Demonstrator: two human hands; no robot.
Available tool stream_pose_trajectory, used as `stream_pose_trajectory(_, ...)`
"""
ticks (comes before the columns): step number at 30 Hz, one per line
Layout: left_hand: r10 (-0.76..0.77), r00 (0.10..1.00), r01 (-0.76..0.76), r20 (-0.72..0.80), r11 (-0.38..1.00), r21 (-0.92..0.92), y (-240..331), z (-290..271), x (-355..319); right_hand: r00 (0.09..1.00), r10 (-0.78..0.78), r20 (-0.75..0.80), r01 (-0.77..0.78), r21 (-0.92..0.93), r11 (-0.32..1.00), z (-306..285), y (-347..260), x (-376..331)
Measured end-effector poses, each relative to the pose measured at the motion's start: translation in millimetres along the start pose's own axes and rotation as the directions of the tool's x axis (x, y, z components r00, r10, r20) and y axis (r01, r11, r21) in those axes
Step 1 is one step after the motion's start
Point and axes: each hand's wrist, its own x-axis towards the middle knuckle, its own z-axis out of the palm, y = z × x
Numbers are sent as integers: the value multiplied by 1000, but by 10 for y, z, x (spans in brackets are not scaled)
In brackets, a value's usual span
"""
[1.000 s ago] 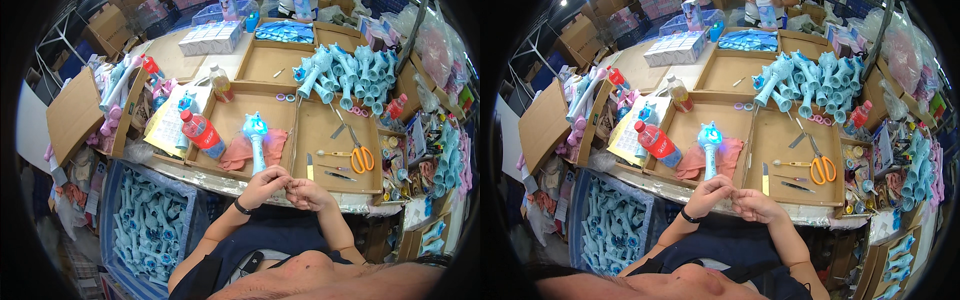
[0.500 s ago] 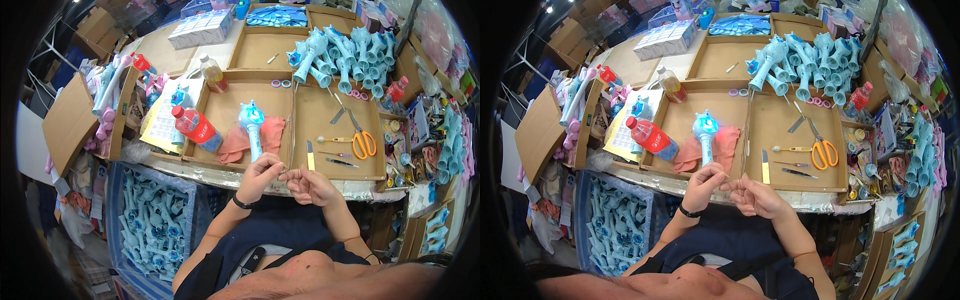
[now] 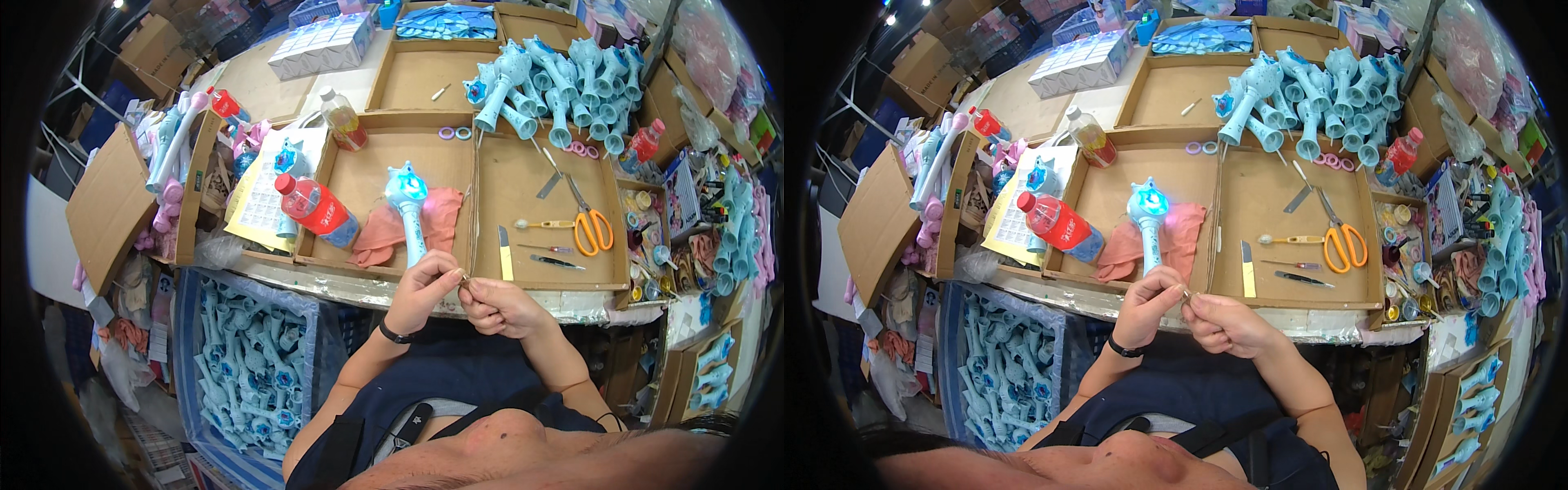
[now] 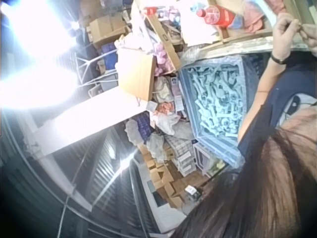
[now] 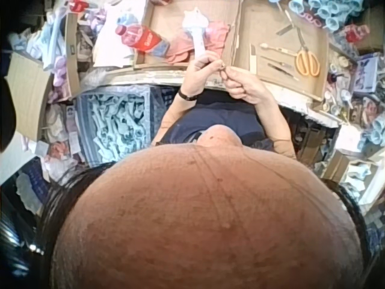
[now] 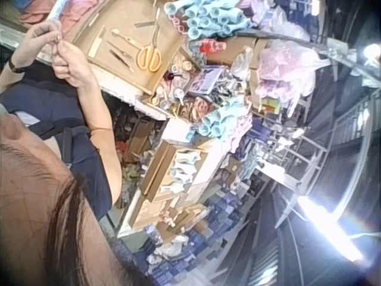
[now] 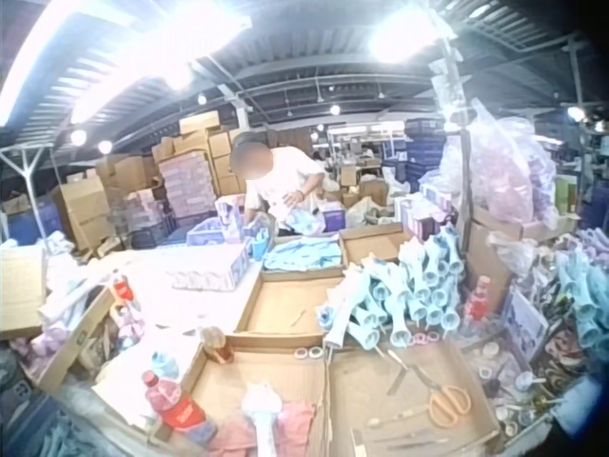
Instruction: The person picks up a light blue plastic light stick and uses a small metal tool to press a button inside the head, activating a blue light. They rotate the item to check the light from different angles, then place it on the table and pick up another one to repeat the process.
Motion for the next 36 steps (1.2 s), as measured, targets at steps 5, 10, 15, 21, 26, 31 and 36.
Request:
stream_pose_trajectory(5, 10, 1000, -10, -9, 1000, 28, -6, 3, 3, 1000, -10, -8, 10, -28, 1000, 2, 3, 13)
stream_pose_trajectory(10, -26, 999, 25, -26, 999, -33, -51, -33, -11, 1000, 3, -22, -3, -17, 1000, 6, 9, 30)
stream_pose_trajectory(15, -29, 999, 30, -46, 999, 23, -106, -54, -39, 999, 3, -46, -4, -15, 1000, -55, 87, 34)
stream_pose_trajectory(21, 85, 977, -52, -197, 984, 169, -128, -107, -153, 892, -309, -330, -19, -710, 704, -333, -531, 78)
stream_pose_trajectory(26, 90, 979, -36, -185, 960, 277, -170, -211, -281, 143, -966, 217, -577, -774, -259, -728, -922, 519)
stream_pose_trajectory(31, 281, 957, -227, -71, 880, 416, 286, -123, -271, 656, -754, 32, 210, -967, 142, -188, -554, 470)
stream_pose_trajectory(36, 666, 642, -763, 380, 501, 409, 1402, 112, -195, 241, -701, 671, 768, -573, -284, 1121, -783, -96)
